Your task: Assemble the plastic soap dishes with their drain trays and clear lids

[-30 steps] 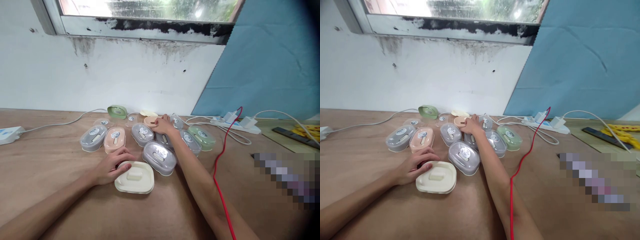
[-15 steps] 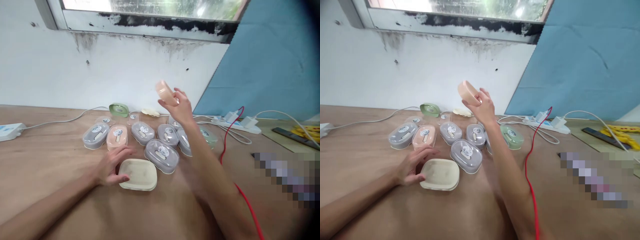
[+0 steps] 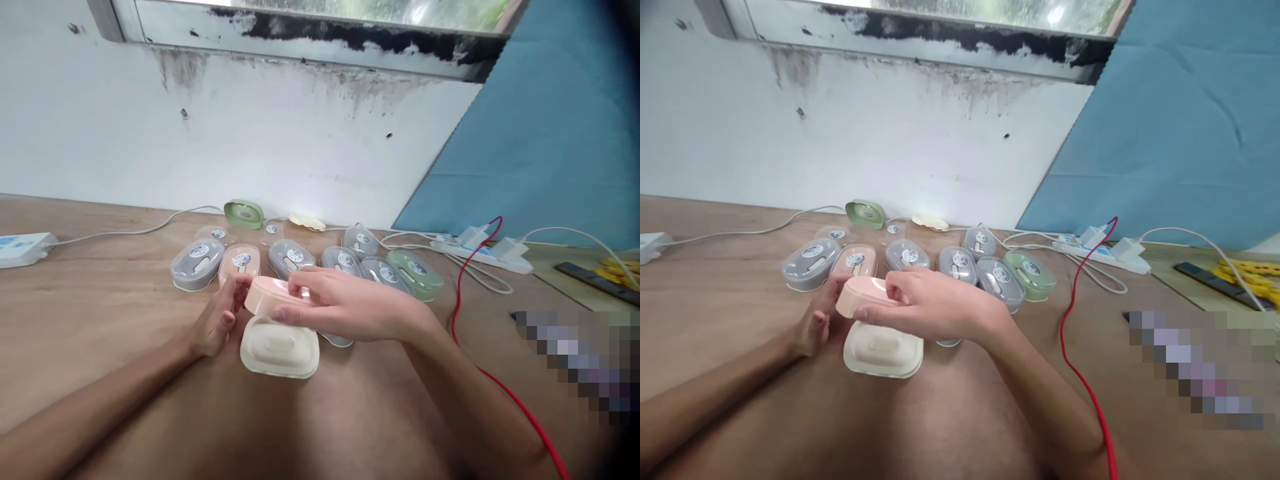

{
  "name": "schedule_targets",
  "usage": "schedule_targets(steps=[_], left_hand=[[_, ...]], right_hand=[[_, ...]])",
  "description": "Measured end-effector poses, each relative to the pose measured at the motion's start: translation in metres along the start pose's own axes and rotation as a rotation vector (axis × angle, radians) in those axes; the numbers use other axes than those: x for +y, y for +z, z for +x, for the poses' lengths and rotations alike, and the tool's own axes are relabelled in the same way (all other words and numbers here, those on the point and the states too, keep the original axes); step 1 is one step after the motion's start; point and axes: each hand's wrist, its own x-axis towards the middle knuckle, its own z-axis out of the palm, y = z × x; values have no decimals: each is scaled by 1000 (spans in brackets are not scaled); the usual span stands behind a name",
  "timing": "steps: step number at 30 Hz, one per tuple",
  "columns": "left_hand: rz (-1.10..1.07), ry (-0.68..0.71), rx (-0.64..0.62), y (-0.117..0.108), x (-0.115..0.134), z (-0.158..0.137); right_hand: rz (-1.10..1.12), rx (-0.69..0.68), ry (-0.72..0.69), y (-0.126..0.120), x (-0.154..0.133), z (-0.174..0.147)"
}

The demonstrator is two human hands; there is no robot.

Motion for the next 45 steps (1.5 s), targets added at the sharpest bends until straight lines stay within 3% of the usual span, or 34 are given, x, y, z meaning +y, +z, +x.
schedule_targets(steps=[9, 15, 24, 30, 35, 45], left_hand=[[-90, -31, 63, 1, 0, -1], [-69, -43, 67, 1, 6, 3], [-29, -62, 40, -2, 6, 2], [-5, -19, -129, -6, 15, 10], [235, 108, -308, -12, 18, 12], [414, 180, -365, -13, 25, 12]], right_hand=[[-238, 33, -108, 37, -7, 0], [-363, 18, -79, 59, -13, 19], [-357, 27, -102, 72, -8, 28], [-348, -21, -135, 73, -3, 29], [-343, -21, -128, 74, -5, 26], [-319, -62, -190, 72, 4, 21]])
